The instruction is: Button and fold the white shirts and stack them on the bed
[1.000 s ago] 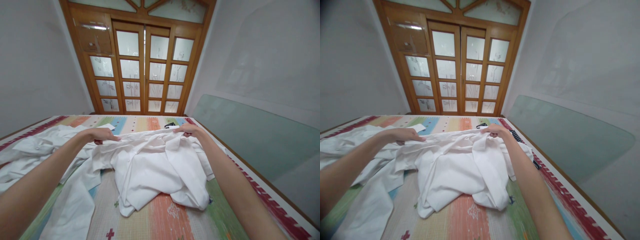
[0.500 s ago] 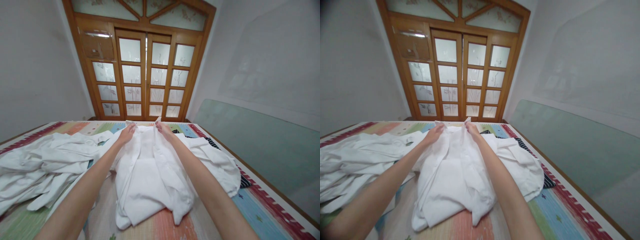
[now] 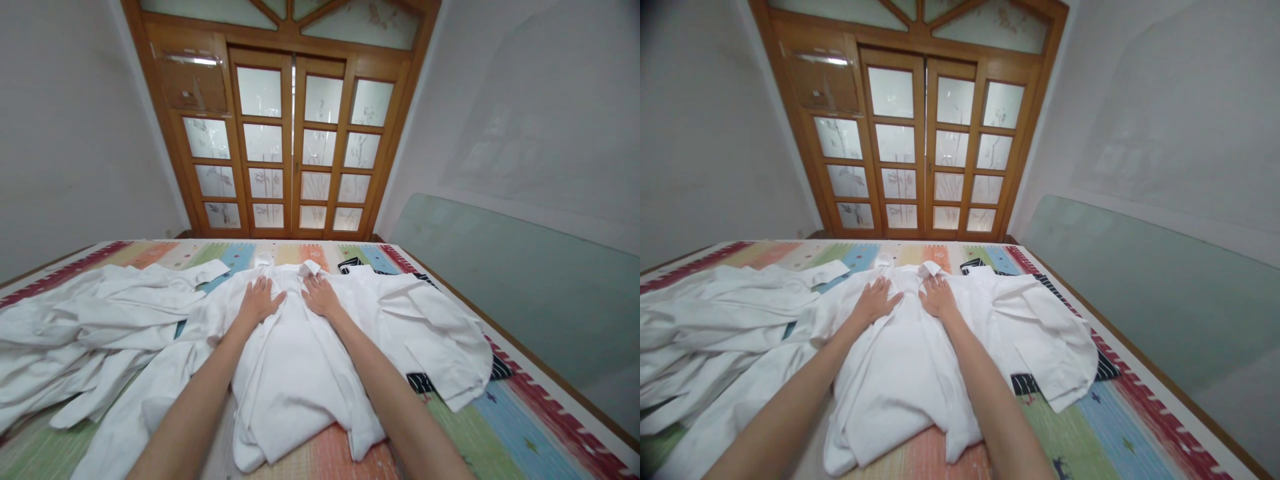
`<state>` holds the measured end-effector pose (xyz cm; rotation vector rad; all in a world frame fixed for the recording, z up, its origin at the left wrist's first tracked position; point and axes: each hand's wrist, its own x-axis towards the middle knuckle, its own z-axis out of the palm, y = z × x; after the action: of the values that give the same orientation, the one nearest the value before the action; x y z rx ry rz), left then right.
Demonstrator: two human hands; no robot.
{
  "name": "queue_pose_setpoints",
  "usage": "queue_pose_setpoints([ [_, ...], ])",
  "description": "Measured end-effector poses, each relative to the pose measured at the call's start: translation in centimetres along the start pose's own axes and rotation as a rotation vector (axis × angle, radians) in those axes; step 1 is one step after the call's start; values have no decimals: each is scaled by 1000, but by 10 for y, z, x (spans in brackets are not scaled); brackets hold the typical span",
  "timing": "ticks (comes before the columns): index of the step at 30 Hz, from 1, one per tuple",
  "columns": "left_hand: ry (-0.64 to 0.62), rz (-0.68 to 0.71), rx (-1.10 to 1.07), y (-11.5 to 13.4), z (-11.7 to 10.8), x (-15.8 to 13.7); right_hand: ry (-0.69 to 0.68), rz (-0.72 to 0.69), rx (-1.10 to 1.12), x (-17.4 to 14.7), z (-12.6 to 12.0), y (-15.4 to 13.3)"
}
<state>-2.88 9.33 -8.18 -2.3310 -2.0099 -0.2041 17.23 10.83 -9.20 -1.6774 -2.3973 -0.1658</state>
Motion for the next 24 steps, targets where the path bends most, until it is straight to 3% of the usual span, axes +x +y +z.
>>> queue_pose_setpoints([
  [7, 0, 2, 51, 3, -1, -1, 24, 6, 16, 3, 5, 1],
  [14, 96, 111, 67, 4, -3, -3, -11, 35, 34, 2, 1, -2],
  [19, 132, 214, 31, 5, -4, -1, -49, 53, 49, 0, -8, -5],
  [24, 152, 196, -64, 3, 1, 1, -93, 63, 54, -1, -16, -7],
])
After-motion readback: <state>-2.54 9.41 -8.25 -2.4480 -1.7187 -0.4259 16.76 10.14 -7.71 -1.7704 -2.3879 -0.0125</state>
